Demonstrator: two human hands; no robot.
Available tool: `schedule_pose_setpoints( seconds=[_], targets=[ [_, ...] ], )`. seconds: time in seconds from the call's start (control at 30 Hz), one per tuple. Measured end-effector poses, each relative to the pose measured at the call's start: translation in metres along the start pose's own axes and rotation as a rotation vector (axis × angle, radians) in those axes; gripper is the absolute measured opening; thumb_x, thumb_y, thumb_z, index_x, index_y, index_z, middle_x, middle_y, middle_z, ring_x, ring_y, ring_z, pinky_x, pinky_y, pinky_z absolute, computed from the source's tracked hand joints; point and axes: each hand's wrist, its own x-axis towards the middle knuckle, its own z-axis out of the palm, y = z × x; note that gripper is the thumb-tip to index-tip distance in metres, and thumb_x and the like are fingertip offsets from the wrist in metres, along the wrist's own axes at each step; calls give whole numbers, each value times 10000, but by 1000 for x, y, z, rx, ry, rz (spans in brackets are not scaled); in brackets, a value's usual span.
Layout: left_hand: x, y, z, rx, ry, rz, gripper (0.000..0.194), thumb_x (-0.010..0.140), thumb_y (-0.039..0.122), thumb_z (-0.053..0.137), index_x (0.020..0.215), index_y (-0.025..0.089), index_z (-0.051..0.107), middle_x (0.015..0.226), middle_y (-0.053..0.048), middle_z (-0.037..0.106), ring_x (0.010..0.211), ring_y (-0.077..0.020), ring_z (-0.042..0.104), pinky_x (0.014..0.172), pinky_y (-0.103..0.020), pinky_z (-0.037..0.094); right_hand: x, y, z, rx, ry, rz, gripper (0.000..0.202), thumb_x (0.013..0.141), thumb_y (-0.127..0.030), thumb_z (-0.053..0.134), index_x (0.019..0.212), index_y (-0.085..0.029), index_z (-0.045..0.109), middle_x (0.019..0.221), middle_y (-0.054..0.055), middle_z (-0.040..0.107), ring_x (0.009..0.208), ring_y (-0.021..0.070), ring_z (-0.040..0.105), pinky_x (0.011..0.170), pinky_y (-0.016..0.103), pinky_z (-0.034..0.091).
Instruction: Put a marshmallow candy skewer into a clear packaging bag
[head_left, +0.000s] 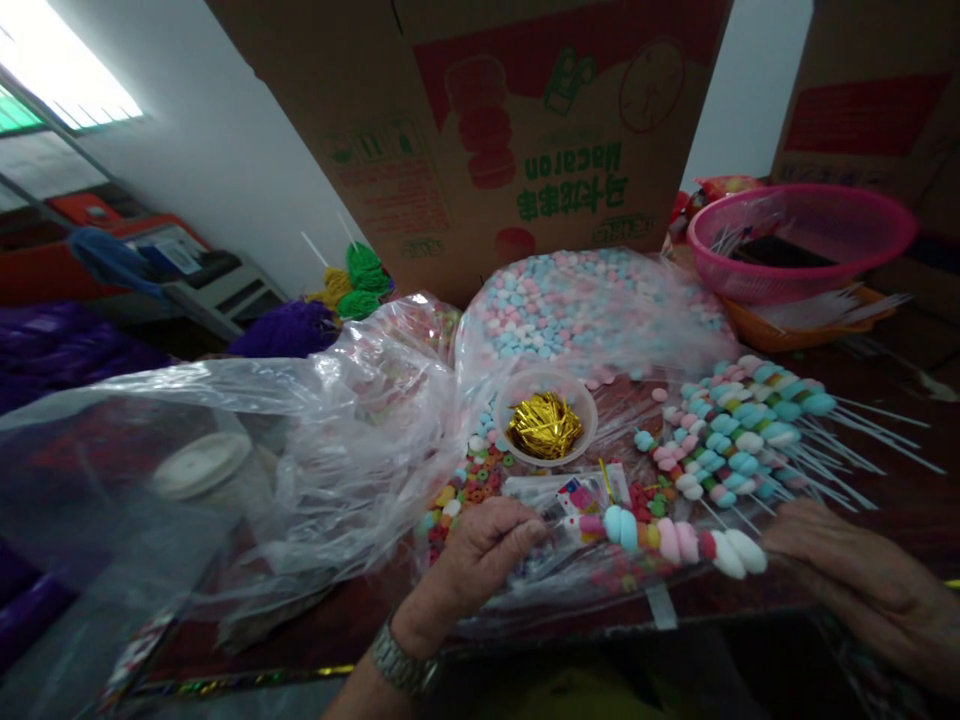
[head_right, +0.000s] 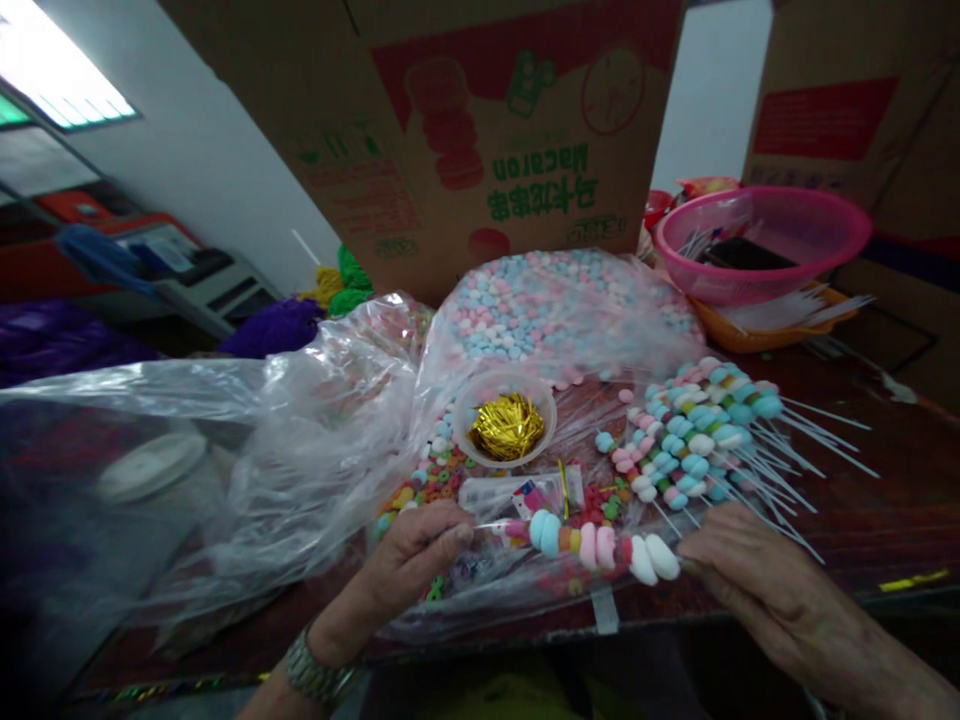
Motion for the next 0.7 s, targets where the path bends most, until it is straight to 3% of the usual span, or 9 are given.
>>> schedule_pose_setpoints(
  seconds=[0.23,0.5,0.7],
  targets=[
    [2,7,3,-219,-103,-166,375,854,379,486,647,110,645,612,-27,612,583,-107,530,562,-186,398,-6,6,-20,33,69,132,182,875,-300,488,1016,-308,603,803,-9,662,700,167,637,632,205,519],
    [-1,6,4,-387,-99,-252,415,819,467,515,694,102,665,639,-53,649,603,-128,556,575,-207,416,-2,-3,3,192,-32,162,96,861,-223,513,886,-248,602,732,-2,622,655,157,591,596,208,494],
    [-2,-3,1,-378,-169,-287,482,801,534,514,668,92,653,605,-51,619,562,-115,515,537,-204,380,-3,-1,-5,173,-66,118,121,865,-187,493,884,-257,590,731,-7,620,701,165,601,614,207,499]
  ],
)
